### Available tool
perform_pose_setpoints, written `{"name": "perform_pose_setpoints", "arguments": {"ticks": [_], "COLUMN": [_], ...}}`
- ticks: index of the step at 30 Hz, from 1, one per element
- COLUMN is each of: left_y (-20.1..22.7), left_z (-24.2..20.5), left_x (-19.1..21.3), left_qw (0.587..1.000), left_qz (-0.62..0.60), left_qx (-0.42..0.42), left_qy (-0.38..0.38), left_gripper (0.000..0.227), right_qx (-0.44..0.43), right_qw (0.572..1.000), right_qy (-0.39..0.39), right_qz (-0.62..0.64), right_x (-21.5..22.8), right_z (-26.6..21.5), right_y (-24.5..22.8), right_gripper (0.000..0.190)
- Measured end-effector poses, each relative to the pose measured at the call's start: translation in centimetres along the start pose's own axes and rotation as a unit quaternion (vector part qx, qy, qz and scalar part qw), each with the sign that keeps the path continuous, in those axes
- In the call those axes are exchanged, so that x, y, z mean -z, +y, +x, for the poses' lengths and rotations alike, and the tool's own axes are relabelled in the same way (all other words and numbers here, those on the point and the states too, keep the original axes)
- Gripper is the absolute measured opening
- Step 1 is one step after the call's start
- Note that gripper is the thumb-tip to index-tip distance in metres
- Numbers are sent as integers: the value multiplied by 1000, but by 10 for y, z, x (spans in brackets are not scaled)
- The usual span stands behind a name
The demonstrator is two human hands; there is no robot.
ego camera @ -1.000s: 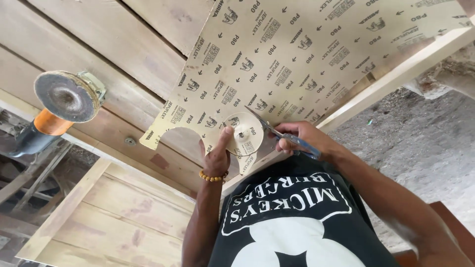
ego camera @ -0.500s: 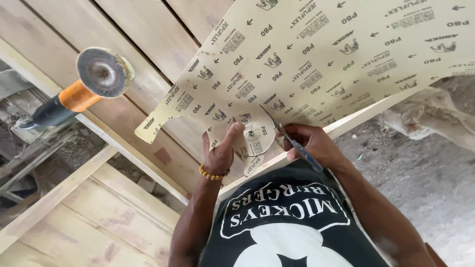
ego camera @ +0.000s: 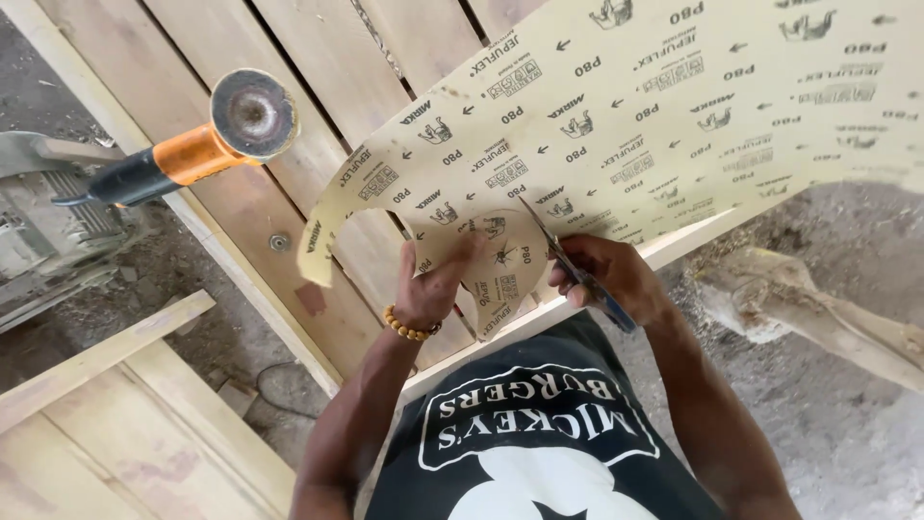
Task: Cutting circular discs out of a sheet of sandpaper using scissors.
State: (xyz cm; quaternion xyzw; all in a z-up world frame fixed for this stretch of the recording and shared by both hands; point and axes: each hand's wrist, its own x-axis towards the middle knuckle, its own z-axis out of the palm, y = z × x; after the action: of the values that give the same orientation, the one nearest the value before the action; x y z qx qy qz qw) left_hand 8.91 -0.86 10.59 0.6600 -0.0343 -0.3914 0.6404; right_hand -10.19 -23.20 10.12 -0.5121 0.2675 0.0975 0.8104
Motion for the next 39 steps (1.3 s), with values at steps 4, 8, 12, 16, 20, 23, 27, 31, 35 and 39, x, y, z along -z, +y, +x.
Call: {"name": "perform_pose_setpoints", "arguments": {"ticks": [4,8,12,16,20,23,27,31,35,39], "left_y": [49,100,136,103,117,126,124,130,143,153], "left_z": [-2,-6,-13,-8,-13,-16,-12,-14,-20,-18], "left_x": [-12,-20,-24,-16,-18,-19,-18,-17,-18,-17], "left_qw": [998,994,981,991,991,992,993,995,994,972], "left_qz": [-55,-33,14,-85,-63,-60,-8,-5,-5,82], "left_qx": [-36,-97,-180,-72,-83,-69,-57,4,-22,-146], "left_qy": [-15,-43,-67,-69,-87,-90,-106,-98,-106,-166], "left_gripper": [41,29,34,48,48,48,42,48,46,25], "right_qx": [26,60,81,99,138,114,147,169,142,146], "right_qw": [999,997,995,993,976,989,982,978,986,973], "right_qy": [-12,-46,-47,-69,-29,-45,-45,-45,-63,-70], "right_qz": [15,26,23,13,-166,-78,-108,-110,-50,-165], "right_x": [11,19,15,14,3,26,27,30,32,5], "right_z": [-4,0,-1,1,-4,2,0,-3,-6,-17], "right_y": [-16,-30,-54,-65,-92,-73,-69,-66,-72,-100], "right_gripper": [72,77,73,83,78,80,73,70,73,66]}}
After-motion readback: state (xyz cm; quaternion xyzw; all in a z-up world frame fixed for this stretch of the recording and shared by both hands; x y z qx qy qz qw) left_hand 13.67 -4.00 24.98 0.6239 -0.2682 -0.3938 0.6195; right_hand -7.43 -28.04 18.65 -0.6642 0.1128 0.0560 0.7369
